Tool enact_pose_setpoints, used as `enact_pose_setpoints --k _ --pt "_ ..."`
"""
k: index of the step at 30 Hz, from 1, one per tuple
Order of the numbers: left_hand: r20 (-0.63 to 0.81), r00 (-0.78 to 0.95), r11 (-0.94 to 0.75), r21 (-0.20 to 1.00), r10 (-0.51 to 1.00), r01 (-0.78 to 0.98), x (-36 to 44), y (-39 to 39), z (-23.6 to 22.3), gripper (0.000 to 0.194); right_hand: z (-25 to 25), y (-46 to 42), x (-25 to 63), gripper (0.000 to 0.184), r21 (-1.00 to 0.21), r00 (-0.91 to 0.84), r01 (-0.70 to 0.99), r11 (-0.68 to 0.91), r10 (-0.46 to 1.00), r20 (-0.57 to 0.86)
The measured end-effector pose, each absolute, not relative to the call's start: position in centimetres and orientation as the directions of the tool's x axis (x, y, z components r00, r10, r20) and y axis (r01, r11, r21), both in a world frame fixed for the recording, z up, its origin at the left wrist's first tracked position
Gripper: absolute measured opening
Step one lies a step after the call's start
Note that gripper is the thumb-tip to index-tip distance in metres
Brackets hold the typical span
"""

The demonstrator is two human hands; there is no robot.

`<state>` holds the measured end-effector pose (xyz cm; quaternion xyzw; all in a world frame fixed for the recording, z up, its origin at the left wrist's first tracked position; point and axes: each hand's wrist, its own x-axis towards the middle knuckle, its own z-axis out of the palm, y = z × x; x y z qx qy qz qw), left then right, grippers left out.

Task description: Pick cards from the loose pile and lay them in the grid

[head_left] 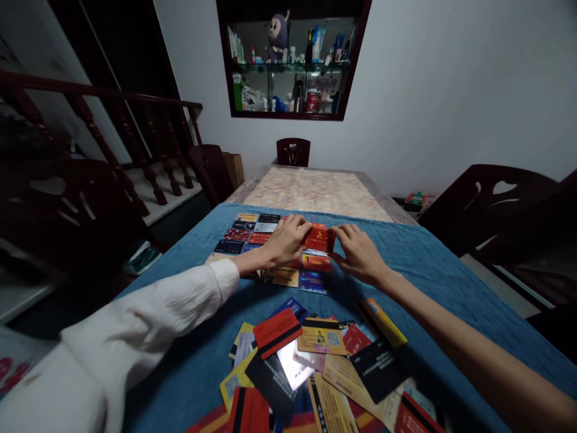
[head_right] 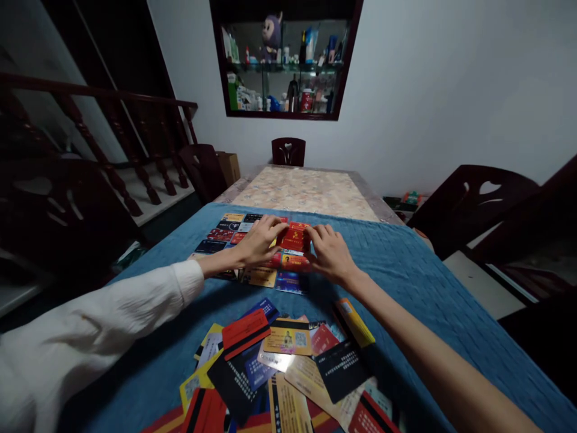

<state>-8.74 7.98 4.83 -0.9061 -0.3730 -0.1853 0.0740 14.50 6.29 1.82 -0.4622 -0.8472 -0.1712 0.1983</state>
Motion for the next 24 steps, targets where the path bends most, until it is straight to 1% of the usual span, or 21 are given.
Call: enact_pose_setpoints --k 3,9,12,16,20,24 --pt "0.364 0.652 -0.691 -0.031 0.665 0.722 -7.7 10.1 5.3 0.041 2.2 8.6 15.1 0.047 0.086 -0.477 0.859 0.505 0.728 0.492" --pt "0.311 0.617 -0.645 -0.018 0.723 0.764 -6.4 14.6 5.3 0.042 2.3 13.7 15.8 0.047 0.046 -0.452 0.873 0.485 0.771 0.449" --pt "0.267 0.613 -0.627 -0.037 0.744 0.778 -6.1 16.2 5.0 0.039 1.9 15.7 16.1 0.048 0.020 -0.429 0.884 0.468 0.792 0.433" --pt "0.248 0.635 -0.639 -0.077 0.731 0.765 -5.7 18.1 4.3 0.035 1.0 17.7 16.3 0.043 -0.005 -0.414 0.888 0.460 0.804 0.428" --pt "0.209 0.656 -0.652 -0.095 0.725 0.752 -5.3 19.8 3.6 0.031 0.4 19.1 16.5 0.033 -0.024 -0.396 0.902 0.431 0.848 0.351" --pt "0.163 0.661 -0.654 -0.098 0.733 0.750 -4.9 21.1 3.0 0.025 -0.1 20.3 16.6 0.033 -0.034 -0.391 0.908 0.417 0.875 0.286"
